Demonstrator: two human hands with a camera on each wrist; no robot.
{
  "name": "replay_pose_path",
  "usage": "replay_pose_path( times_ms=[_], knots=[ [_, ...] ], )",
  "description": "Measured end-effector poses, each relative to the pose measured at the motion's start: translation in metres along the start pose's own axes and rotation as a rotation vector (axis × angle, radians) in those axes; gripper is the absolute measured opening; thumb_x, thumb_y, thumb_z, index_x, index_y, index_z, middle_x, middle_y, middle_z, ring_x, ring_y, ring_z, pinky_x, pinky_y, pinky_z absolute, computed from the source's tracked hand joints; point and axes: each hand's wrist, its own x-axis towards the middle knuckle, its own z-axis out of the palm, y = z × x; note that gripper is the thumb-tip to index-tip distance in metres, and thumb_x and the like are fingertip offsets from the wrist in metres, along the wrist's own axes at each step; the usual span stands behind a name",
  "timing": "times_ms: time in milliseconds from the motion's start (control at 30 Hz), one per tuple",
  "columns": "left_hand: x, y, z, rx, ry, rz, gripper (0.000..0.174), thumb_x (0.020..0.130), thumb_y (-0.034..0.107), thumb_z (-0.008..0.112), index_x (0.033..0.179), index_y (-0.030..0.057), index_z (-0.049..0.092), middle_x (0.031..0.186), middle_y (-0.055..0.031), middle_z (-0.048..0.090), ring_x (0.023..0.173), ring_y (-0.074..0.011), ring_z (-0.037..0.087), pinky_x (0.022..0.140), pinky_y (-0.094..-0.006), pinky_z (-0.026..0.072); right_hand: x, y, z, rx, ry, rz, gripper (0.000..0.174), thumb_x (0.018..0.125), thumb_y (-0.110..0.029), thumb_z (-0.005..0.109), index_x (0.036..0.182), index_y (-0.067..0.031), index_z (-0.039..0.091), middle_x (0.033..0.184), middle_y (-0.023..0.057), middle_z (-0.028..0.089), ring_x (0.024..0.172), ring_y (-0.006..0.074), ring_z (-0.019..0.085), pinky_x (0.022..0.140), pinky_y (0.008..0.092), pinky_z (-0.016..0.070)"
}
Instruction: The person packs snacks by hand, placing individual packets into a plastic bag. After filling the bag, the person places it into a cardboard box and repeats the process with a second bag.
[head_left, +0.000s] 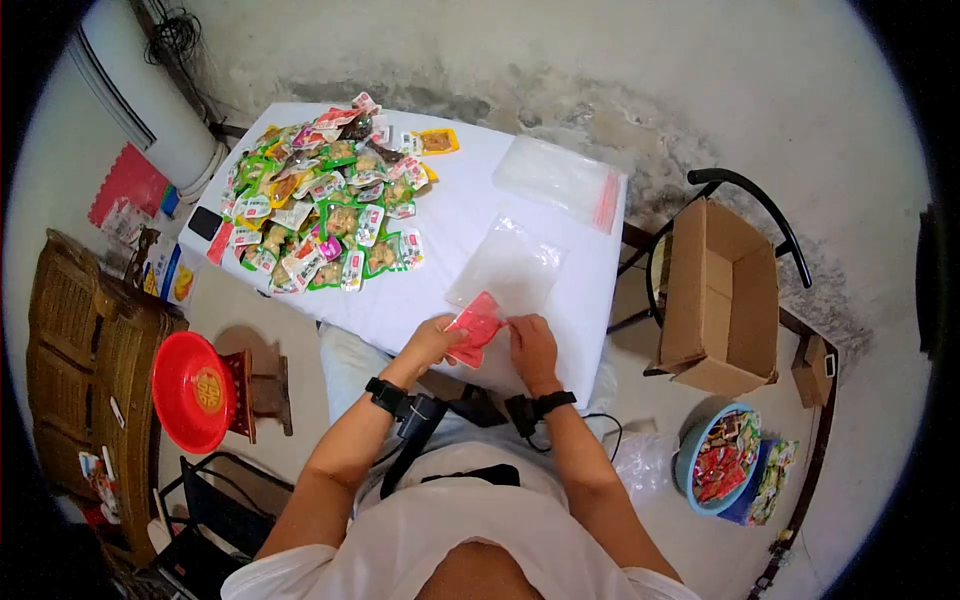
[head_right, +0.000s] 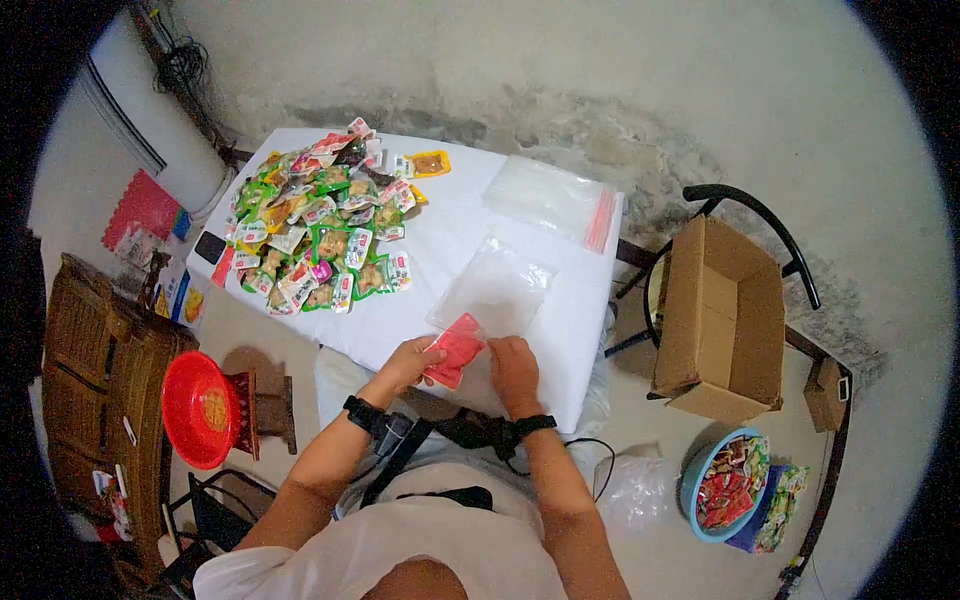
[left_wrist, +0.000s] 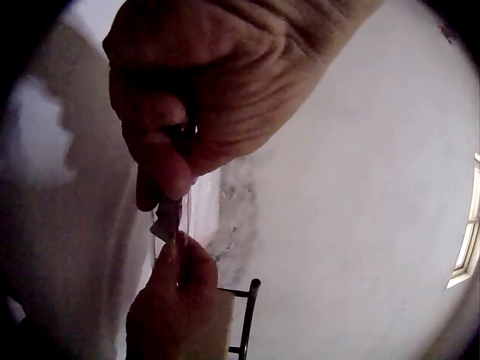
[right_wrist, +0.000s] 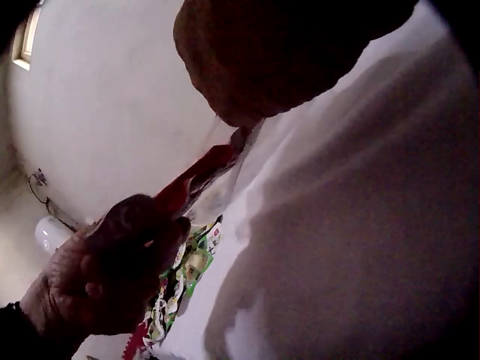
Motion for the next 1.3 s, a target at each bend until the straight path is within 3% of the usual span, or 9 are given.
replay_pose_path(
  times_ms=[233,433,533,633,700,800,967,1133,1300],
  knots=[
    [0.005,0.008,0.021,0.031,-0.065,0.091,0.021,0.087,0.024,0.057,0.096,0.0048,0.06,0.068,-0.0032,0.062,0.049,-0.0095,0.053,0.042,-0.022,0.0372,-0.008,-0.007,-0.002,-0.07,-0.082,-0.102,0.02,0.075,-0.004,0.06,0.094,-0.0069,0.06,0.088,0.0116,0.058,0.084,0.0318,0.056,0.07,0.0398,0.0473],
    [0.036,-0.022,0.041,-0.03,-0.026,0.287,0.042,0.089,0.028,0.058,0.123,0.0044,0.05,0.083,-0.0049,0.063,0.062,-0.0081,0.055,0.05,-0.022,0.0412,-0.013,-0.008,-0.006,-0.069,-0.084,-0.123,0.021,0.075,-0.003,0.06,0.096,-0.0064,0.06,0.087,0.011,0.057,0.081,0.0313,0.056,0.068,0.0398,0.0468],
    [0.03,-0.037,0.049,0.062,0.195,0.437,0.05,0.089,0.025,0.059,0.131,0.003,0.043,0.096,-0.0104,0.063,0.068,-0.0174,0.059,0.058,-0.0271,0.0464,-0.018,-0.001,-0.006,-0.081,-0.095,-0.097,0.021,0.076,-0.004,0.06,0.097,-0.006,0.06,0.087,0.0108,0.056,0.08,0.0306,0.055,0.068,0.0397,0.0461],
    [0.01,-0.037,0.04,0.348,0.27,0.528,0.039,0.081,0.015,0.063,0.115,0.001,0.051,0.096,-0.0159,0.061,0.078,-0.0311,0.061,0.067,-0.0372,0.049,-0.02,-0.002,-0.009,-0.112,-0.145,-0.071,0.021,0.077,-0.005,0.061,0.098,-0.006,0.06,0.087,0.0108,0.055,0.081,0.03,0.054,0.069,0.0399,0.0453],
    [0.003,-0.033,0.035,0.879,0.427,0.796,0.033,0.078,0.009,0.06,0.11,0.0033,0.054,0.097,-0.0151,0.058,0.089,-0.0363,0.056,0.075,-0.0432,0.0462,-0.023,-0.003,-0.007,-0.134,-0.168,-0.062,0.022,0.077,-0.006,0.061,0.099,-0.006,0.06,0.086,0.0109,0.055,0.082,0.0299,0.054,0.07,0.0402,0.0449],
    [0.007,-0.023,0.038,0.987,0.39,0.918,0.026,0.076,0.009,0.058,0.103,0.005,0.056,0.096,-0.0128,0.056,0.096,-0.0326,0.052,0.077,-0.0438,0.0442,-0.022,-0.001,-0.001,-0.119,-0.127,-0.064,0.019,0.076,-0.007,0.058,0.095,-0.005,0.057,0.089,0.0145,0.054,0.085,0.033,0.052,0.075,0.0435,0.0434],
    [0.022,-0.024,0.049,1.018,0.233,0.885,0.023,0.08,0.012,0.058,0.102,0.0061,0.057,0.103,-0.015,0.055,0.099,-0.0338,0.051,0.08,-0.0439,0.0428,-0.028,0.007,0.009,-0.142,-0.039,0.12,0.036,0.084,-0.011,0.056,0.12,-0.0063,0.052,0.133,0.0223,0.041,0.122,0.0403,0.039,0.101,0.0486,0.0315],
    [0.041,-0.021,0.06,1.087,0.291,0.97,0.03,0.08,0.011,0.058,0.109,0.0048,0.056,0.114,-0.0211,0.052,0.103,-0.038,0.05,0.086,-0.0453,0.0419,-0.033,0.018,0.011,-0.147,-0.22,0.183,0.043,0.088,-0.013,0.051,0.131,-0.0108,0.046,0.142,0.0212,0.032,0.131,0.0404,0.029,0.105,0.0537,0.0229],
    [0.061,-0.016,0.056,0.96,-0.012,0.913,0.047,0.079,0.009,0.058,0.124,0.0024,0.046,0.13,-0.0273,0.041,0.116,-0.045,0.042,0.1,-0.0458,0.036,-0.036,0.019,0.011,-0.064,-0.222,0.185,0.049,0.087,-0.009,0.049,0.135,-0.0133,0.043,0.143,0.0195,0.03,0.132,0.041,0.027,0.105,0.0554,0.0217]
  ],
)
